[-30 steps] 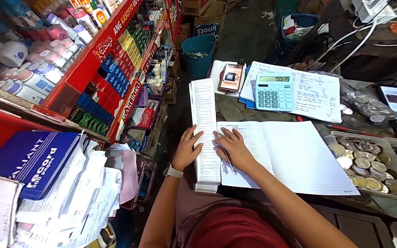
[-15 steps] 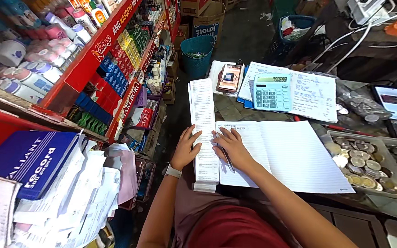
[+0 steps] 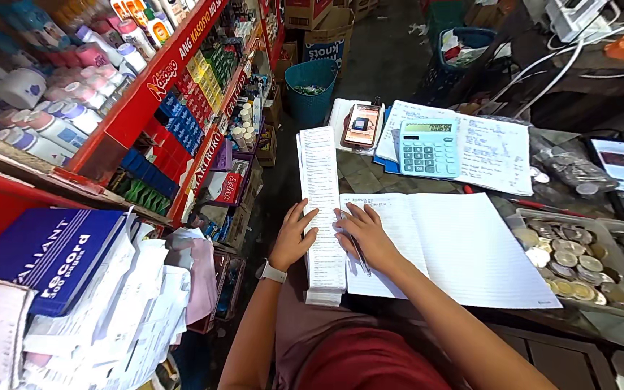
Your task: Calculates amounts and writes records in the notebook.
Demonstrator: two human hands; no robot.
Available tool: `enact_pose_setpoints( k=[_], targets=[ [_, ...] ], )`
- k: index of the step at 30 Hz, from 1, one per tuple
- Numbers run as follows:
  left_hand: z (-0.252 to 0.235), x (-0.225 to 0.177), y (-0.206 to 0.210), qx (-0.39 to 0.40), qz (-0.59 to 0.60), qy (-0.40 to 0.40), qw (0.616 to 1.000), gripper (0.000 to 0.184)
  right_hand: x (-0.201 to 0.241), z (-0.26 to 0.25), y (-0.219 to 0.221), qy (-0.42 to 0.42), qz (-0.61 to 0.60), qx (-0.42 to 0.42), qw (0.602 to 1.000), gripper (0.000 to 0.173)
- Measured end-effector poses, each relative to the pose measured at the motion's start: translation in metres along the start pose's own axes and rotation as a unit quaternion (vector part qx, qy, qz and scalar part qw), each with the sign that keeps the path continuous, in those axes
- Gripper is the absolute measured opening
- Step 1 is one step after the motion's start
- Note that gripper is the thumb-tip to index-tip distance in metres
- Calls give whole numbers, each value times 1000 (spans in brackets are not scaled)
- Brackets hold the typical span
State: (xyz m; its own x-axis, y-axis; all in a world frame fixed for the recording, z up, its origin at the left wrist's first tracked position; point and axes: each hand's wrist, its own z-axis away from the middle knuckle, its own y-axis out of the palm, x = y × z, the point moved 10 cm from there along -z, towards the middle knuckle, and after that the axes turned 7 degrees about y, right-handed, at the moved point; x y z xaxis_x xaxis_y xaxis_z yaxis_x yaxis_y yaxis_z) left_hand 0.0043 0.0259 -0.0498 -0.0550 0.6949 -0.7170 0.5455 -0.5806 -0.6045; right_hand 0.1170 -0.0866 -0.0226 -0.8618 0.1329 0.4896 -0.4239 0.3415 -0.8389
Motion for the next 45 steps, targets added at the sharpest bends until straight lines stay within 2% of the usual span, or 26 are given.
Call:
enact_pose_setpoints(
  k=[28,45],
  targets=[
    [2,1,1,-2,2,1,1000,42,0,1,0,5,3,4,1000,37],
    [17,-1,-3,-101,85,-5,991,26,1,2,0,1,11,8,1000,39]
  ],
)
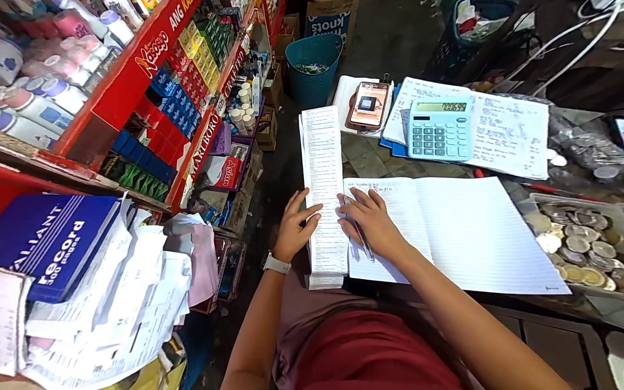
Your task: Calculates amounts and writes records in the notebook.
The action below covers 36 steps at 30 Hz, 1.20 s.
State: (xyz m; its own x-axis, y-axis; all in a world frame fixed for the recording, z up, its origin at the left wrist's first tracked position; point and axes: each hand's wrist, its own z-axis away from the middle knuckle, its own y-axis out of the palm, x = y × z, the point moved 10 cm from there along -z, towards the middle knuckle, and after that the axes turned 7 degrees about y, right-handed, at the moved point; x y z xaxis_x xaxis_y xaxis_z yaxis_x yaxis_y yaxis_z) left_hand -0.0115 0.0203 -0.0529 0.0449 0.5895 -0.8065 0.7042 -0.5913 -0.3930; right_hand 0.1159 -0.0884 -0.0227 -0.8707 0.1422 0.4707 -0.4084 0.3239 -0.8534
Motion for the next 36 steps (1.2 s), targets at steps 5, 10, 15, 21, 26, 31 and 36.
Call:
enact_pose_setpoints(
  k=[5,10,15,21,26,31,36],
  targets=[
    [1,0,0,-11,7,-2,1000,24,-1,0,0,-1,-2,-2,1000,39],
    [1,0,0,-9,4,-3,1000,24,0,0,-1,-2,2,-2,1000,39],
    [3,-4,-2,-19,-3,6,1000,21,0,0,0,-5,-3,-6,1000,39],
    [6,-7,-2,-25,-9,9,1000,21,0,1,-1,-7,-4,-9,1000,38],
    [7,-6,-1,-4,-10,11,1000,23,-1,1,0,-1,0,-5,1000,38],
    [8,-7,-1,-8,-11,6,1000,23,0,1,-1,-2,-6,-5,1000,38],
    [7,-10,1,10,-36,0,999,25,0,1,-1,-1,-1,-5,1000,37]
  ],
)
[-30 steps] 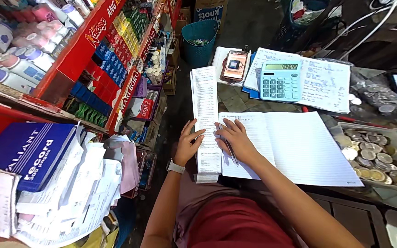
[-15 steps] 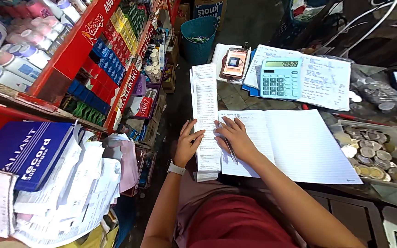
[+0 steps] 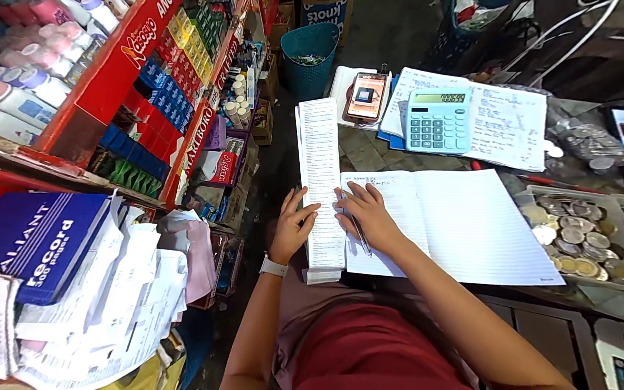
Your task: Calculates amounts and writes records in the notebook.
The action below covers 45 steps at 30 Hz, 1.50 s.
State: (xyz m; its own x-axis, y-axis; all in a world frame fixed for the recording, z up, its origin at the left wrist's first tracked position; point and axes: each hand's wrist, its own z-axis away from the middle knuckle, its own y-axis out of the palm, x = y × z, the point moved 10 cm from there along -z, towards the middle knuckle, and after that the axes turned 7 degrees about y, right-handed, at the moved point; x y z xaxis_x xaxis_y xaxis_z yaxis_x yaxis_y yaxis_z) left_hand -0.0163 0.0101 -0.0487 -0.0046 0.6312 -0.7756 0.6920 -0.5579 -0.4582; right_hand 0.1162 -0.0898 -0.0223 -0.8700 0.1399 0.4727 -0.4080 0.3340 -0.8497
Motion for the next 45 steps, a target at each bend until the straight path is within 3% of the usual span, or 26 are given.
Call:
enact_pose_setpoints(
  k=[6,9,12,16,19,26,31,45],
  targets=[
    [-2,-4,1,41,-48,-18,998,30,1,-1,-5,1,-45,-5,999,36],
    [-5,-5,0,51,-40,-27,998,30,-22,-8,-51,67,-170,-72,981,38],
    [-6,-4,-1,68,-40,-51,996,31,-71,-13,-85,189,-296,-100,931,48],
    [-13,-14,-2,79,-126,-76,986,36,-104,-17,-66,279,-472,-109,829,8],
    [-18,-29,3,87,-209,-97,969,51,-98,-23,-49,299,-497,-120,806,20],
    [-21,-43,20,60,-301,-140,941,68,-86,-33,-36,290,-412,-107,857,28],
    [-17,-42,24,40,-319,-144,936,70,-80,-35,-37,265,-355,-106,890,30],
    [-8,-37,24,-7,-295,-143,945,71,-74,-38,-32,211,-337,-107,911,33]
  ],
)
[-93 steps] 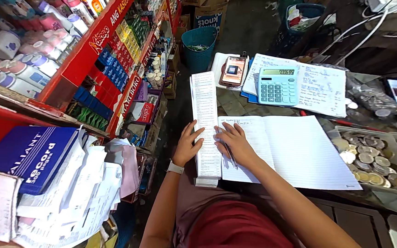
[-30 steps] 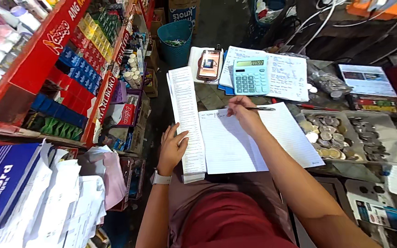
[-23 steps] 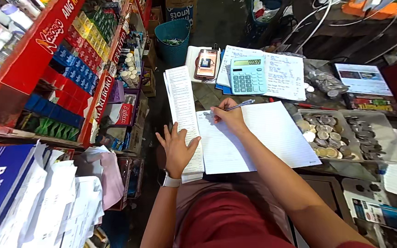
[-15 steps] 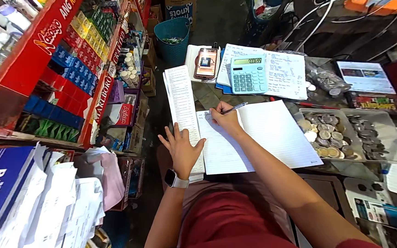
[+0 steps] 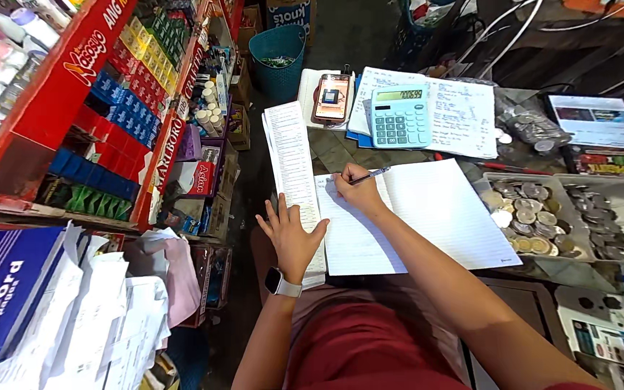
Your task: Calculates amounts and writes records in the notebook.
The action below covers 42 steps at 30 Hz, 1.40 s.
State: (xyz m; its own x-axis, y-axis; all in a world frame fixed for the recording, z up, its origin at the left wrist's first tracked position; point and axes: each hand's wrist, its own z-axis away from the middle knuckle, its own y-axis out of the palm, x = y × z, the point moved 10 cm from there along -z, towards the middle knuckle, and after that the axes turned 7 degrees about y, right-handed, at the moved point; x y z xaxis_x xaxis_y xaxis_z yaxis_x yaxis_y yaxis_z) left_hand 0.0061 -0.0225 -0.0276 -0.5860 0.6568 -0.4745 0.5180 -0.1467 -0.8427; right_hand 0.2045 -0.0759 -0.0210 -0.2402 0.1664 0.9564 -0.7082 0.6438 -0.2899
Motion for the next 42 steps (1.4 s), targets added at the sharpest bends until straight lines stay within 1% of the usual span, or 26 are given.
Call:
enact_pose_setpoints(
  k=[4,8,13,17,28,32,37,42],
  targets=[
    [-1,0,0,4,2,-2,1000,71,0,0,0,22,-15,2,1000,32],
    [-1,1,2,11,8,-5,1000,71,1,1,-1,3,0,-4,1000,33],
    [0,1,2,9,10,-8,1000,70,-1,0,-3,13,-2,-15,1000,32],
    [0,1,1,9,7,-7,1000,70,2,0,-2,-10,-1,-16,1000,33],
    [-1,2,0,-2,12,0,1000,69,2,-1,-2,-18,24,-12,999,33],
    [-1,2,0,-3,8,0,1000,70,1,0,-3,-17,13,-19,1000,35],
    [-1,2,1,6,2,-3,1000,70,2,1,-5,-22,28,-37,999,34],
    [-1,2,0,0,5,0,1000,70,2,-1,-5,-17,23,-34,999,35]
  ],
)
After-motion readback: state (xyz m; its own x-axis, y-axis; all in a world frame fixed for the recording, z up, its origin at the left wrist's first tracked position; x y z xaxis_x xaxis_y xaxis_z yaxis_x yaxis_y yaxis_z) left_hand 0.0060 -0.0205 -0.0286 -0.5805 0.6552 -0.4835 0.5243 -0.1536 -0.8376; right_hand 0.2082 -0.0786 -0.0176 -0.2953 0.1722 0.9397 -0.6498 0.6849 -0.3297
